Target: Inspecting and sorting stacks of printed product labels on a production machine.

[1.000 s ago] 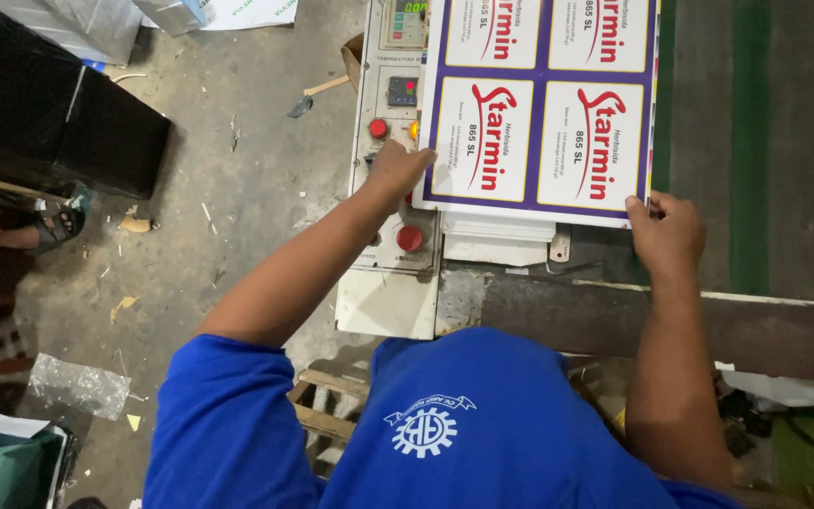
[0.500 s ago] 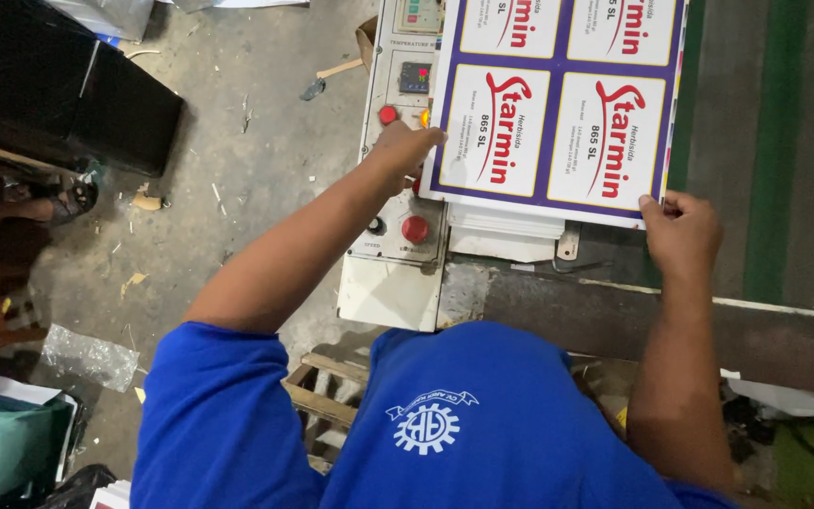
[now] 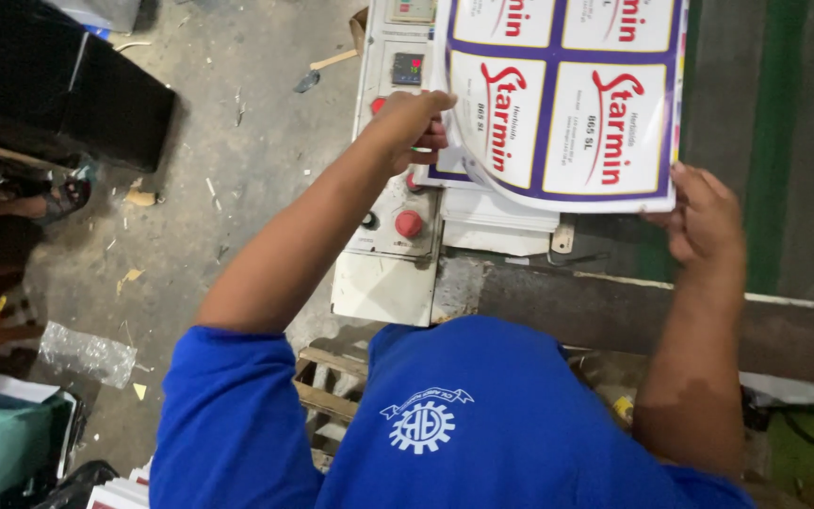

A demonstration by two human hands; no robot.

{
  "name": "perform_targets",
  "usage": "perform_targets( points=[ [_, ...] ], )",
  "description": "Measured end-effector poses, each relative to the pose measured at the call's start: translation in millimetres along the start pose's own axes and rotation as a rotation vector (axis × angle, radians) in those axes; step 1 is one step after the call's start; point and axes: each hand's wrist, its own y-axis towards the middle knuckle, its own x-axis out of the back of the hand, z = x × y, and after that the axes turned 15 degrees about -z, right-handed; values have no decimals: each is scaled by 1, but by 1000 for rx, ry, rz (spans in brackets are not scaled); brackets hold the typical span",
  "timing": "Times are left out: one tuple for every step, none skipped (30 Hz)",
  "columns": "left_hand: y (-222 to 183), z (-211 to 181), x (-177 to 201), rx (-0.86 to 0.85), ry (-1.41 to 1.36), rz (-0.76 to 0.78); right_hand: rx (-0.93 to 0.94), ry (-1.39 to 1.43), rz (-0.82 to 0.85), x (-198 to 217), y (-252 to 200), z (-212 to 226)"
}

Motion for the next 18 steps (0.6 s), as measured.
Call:
perform_targets(
  points=[
    [-4,2,3,1,6,12,-1,1,-14,-13,-10,16],
    [-5,4,3,-8,23,12,-75,170,76,-25,-18,30],
    [-7,6,3,-17,39,12,-150,340,166,-36,-25,44],
    [-10,6,5,-20,47,27,-144,345,150,-38,-23,48],
    [-12,6,8,-10,55,13,-196,416,215,-40,-20,51],
    [-15,8,11,3,63,-4,-250,485,282,-42,-17,53],
    [-13,13,11,2,71,9,-247,490,268,-41,-6,42],
    [-11,17,13,-6,63,-10,-244,567,430,-42,6,33],
    [-9,21,15,-14,54,-29,-232,644,592,-43,18,24],
    [-11,25,15,-14,60,-19,-229,646,581,-42,23,23],
    [-13,29,15,-41,62,-34,-238,479,425,-41,28,23],
    [-13,31,15,-73,63,-49,-239,315,267,-41,35,22],
    [-10,36,16,-77,67,-39,-234,319,257,-39,38,25],
    [-9,43,17,-113,74,-49,-172,187,219,-36,38,27],
    [-8,49,19,-148,80,-58,-111,54,180,-33,38,28],
    [-8,49,19,-151,84,-48,-109,56,169,-34,40,29],
    [-9,50,19,-182,85,-58,-85,-43,154,-35,42,30],
    [-10,53,19,-209,90,-68,-67,-142,139,-34,43,28]
  ],
)
